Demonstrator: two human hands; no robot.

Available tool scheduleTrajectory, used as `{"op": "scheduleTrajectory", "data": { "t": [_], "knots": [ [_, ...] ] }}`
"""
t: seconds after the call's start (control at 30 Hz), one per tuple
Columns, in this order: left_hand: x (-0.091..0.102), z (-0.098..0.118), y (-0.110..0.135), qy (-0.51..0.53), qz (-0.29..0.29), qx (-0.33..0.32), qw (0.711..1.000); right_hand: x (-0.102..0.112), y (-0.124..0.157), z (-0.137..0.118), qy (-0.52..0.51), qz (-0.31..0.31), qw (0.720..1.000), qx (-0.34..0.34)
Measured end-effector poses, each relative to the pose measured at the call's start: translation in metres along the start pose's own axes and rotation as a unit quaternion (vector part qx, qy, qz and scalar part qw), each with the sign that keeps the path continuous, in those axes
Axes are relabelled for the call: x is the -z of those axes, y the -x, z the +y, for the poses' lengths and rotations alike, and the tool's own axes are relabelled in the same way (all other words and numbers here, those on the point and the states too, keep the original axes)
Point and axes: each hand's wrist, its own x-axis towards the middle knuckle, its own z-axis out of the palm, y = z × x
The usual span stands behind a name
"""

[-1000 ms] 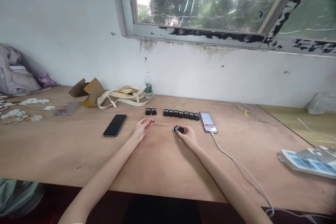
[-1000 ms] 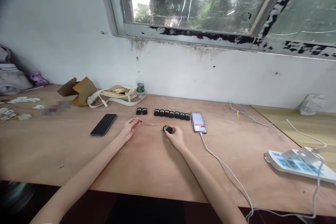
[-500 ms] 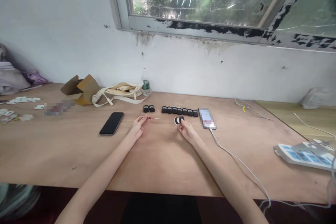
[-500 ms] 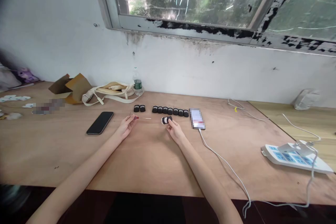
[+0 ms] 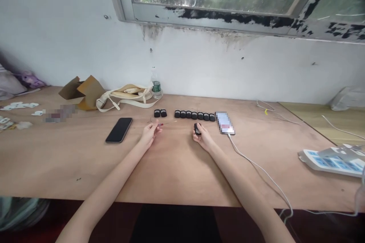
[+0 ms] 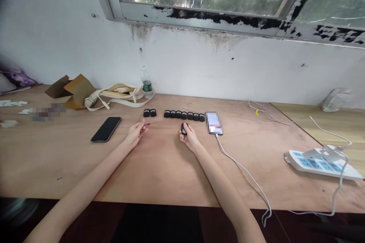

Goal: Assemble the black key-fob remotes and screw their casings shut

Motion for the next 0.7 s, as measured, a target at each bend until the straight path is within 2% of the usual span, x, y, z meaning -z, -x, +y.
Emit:
{"op": "scheduleTrajectory", "data": {
  "t": [0.1, 0.3, 0.7],
  "knots": [
    [-0.0015, 0.0021, 0.0013, -0.011, -0.005, 0.004, 1.0, -0.0022, 0.0011, 0.0027, 0.024, 0.001, 1.0, 0.012],
    [-0.0017, 0.0056, 0.0013, 0.031, -0.014, 0.026, 0.999, -0.0054, 0.0024, 0.0048, 0.057, -0.013, 0.998, 0.031],
    [-0.0023, 0.0069, 0.0021, 0.053, -0.021, 0.022, 0.998, -0.0081, 0.0035, 0.005, 0.085, -0.023, 0.995, 0.051]
  ]
}}
